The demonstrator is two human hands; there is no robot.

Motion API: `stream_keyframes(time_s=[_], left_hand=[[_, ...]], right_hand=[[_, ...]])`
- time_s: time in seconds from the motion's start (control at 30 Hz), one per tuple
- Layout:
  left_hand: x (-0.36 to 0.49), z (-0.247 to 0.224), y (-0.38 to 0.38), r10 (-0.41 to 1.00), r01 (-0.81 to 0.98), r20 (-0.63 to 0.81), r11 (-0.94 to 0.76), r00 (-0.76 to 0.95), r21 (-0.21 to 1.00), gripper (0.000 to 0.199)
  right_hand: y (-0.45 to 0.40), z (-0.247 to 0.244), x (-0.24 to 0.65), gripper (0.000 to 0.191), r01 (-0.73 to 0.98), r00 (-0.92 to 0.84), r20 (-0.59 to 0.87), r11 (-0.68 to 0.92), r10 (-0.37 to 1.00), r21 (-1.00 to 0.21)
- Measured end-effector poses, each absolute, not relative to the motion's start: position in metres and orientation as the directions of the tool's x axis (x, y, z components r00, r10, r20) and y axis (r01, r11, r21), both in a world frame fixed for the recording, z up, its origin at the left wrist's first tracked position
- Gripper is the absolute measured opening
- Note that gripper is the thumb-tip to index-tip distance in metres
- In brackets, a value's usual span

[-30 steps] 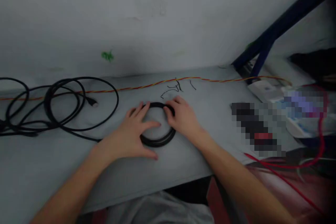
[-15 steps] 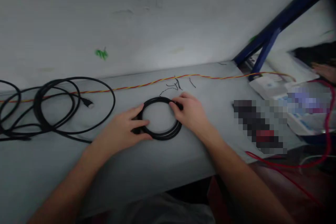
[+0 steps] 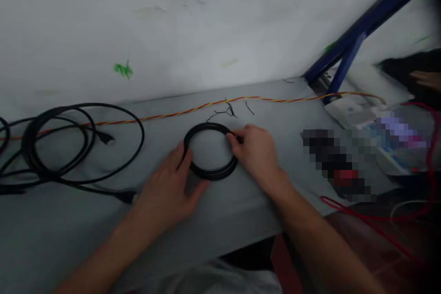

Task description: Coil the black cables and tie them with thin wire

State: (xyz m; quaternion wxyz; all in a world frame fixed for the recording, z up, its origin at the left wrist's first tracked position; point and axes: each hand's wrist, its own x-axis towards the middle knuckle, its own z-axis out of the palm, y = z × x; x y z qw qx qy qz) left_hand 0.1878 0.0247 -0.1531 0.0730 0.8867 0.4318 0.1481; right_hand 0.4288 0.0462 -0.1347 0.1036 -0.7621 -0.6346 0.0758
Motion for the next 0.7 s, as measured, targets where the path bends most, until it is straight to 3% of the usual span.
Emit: stream_keyframes(time_s=[0.07,0.23,0.4,0.57,0.63,0.7], left_hand=[[0.185,-0.155,0.028,0.777,0.74,0.22,-0.629,0.59,0.236,0.069],[0.167,-0.154,0.055,0.697,0.674,0.254,-0.716,0.67,0.185,0.04],[0.146,-0.151,0.077,0.59,0.569,0.272,-0.807,0.76,0.157,0.044],[0.134,-0.159,0.077,0.523,0.502,0.26,-0.852,0.812,0.146,0.038],[0.131,-0.159,0.074,0.519,0.492,0.261,-0.855,0.814,0.166,0.036],[0.129,-0.158,0.072,0.526,0.494,0.263,-0.85,0.809,0.182,0.036]], right_hand=[[0.045,-0.133,0.428,0.033,0.957,0.177,0.01,-0.17,0.984,-0.237],[0.047,-0.134,0.429,0.031,0.966,0.094,-0.006,-0.092,0.996,-0.243],[0.049,-0.133,0.434,0.03,0.947,0.043,-0.001,-0.041,0.999,-0.317],[0.053,-0.129,0.45,0.059,0.879,0.002,-0.063,-0.032,0.998,-0.476],[0.057,-0.133,0.457,0.056,0.867,0.059,0.008,-0.047,0.998,-0.496],[0.065,-0.142,0.462,0.038,0.872,0.112,0.168,-0.016,0.979,-0.489]])
